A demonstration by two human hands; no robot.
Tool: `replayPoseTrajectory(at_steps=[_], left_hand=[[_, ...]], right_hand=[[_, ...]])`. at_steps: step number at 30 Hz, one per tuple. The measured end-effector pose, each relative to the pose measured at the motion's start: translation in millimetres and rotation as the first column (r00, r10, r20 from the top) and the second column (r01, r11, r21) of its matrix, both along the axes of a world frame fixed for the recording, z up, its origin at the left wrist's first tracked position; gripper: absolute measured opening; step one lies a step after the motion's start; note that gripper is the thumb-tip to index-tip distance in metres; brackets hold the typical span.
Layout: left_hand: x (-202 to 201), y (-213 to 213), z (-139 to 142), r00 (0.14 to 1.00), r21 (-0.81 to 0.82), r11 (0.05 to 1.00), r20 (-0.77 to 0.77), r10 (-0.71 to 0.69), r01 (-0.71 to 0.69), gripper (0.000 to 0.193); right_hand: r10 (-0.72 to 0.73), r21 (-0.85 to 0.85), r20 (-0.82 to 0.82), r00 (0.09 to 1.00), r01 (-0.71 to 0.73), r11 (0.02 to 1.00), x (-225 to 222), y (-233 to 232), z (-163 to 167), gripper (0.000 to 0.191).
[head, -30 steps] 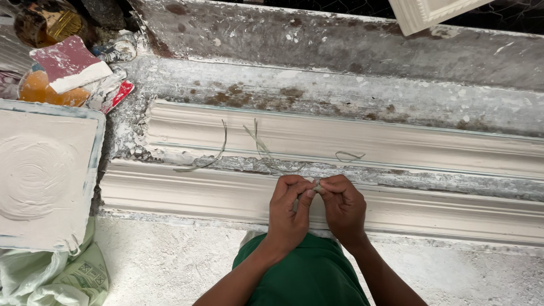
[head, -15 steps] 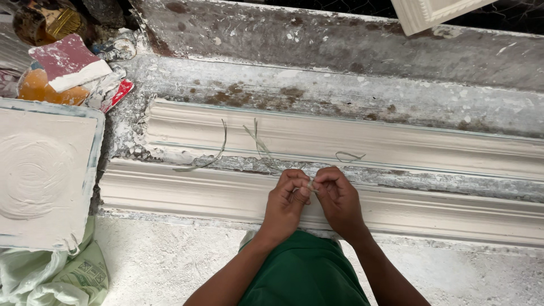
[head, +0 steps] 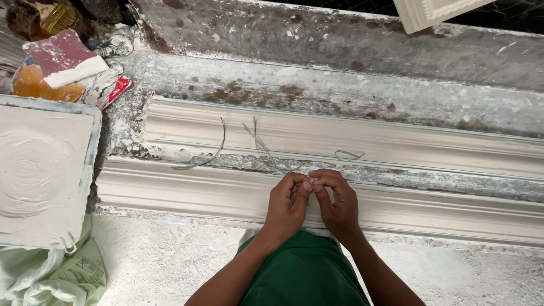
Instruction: The person ties green string around pairs of white cornice pieces to bundle them. The person repeatedly picks up string, wraps it around the cornice, and ties knots, then places the tied bundles on a nearby surface.
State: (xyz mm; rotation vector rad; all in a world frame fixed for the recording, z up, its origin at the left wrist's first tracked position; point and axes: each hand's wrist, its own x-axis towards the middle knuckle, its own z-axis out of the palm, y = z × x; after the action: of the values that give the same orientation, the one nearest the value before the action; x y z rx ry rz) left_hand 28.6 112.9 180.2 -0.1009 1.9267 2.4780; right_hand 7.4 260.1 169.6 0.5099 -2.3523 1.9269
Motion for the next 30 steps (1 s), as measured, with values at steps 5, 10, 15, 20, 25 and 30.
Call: replayPoseTrajectory(at_steps=[5, 10, 15, 20, 25, 30], left_hand=[[-0.9, -1.8, 14.3, 1.000, -0.116, 0.993, -0.001, -0.010, 0.010, 0.019], [-5.8, -1.8, 19.2, 0.999, -0.277, 0.961, 0.053, 0.012, 0.003, 0.020], [-3.4, 3.7, 19.1, 1.000, -0.174, 0.985, -0.010, -0.001, -0.001, 0.018], [-3.6, 3.7, 26.2, 0.984, -0.401, 0.909, -0.169, 0.049, -0.113, 0.017], [-12.0, -2.3, 31.9, 0.999, -0.434, 0.901, 0.032, -0.005, 0.018, 0.022], [-19.8, -10.4, 20.6, 0.952, -0.483, 0.867, -0.306, -0.036, -0.122, 0.024]], right_hand=[[-0.003, -0.179, 0.055, 0.998, 0.012, 0.984, 6.3, -4.1, -6.8, 0.009], [-0.025, -0.261, 0.060, 0.998, 0.040, 0.965, 4.5, -2.5, -12.4, 0.008], [-0.035, -0.285, 0.071, 0.997, 0.054, 0.957, -1.1, 4.2, -16.1, 0.009], [-0.018, -0.317, 0.151, 0.988, 0.065, 0.946, -0.7, 9.2, -17.6, 0.009], [-0.034, -0.269, 0.082, 0.996, 0.055, 0.962, -5.7, 16.8, -21.3, 0.009], [-0.131, -0.319, 0.157, 0.979, 0.176, 0.931, -17.3, 24.7, -23.3, 0.009]])
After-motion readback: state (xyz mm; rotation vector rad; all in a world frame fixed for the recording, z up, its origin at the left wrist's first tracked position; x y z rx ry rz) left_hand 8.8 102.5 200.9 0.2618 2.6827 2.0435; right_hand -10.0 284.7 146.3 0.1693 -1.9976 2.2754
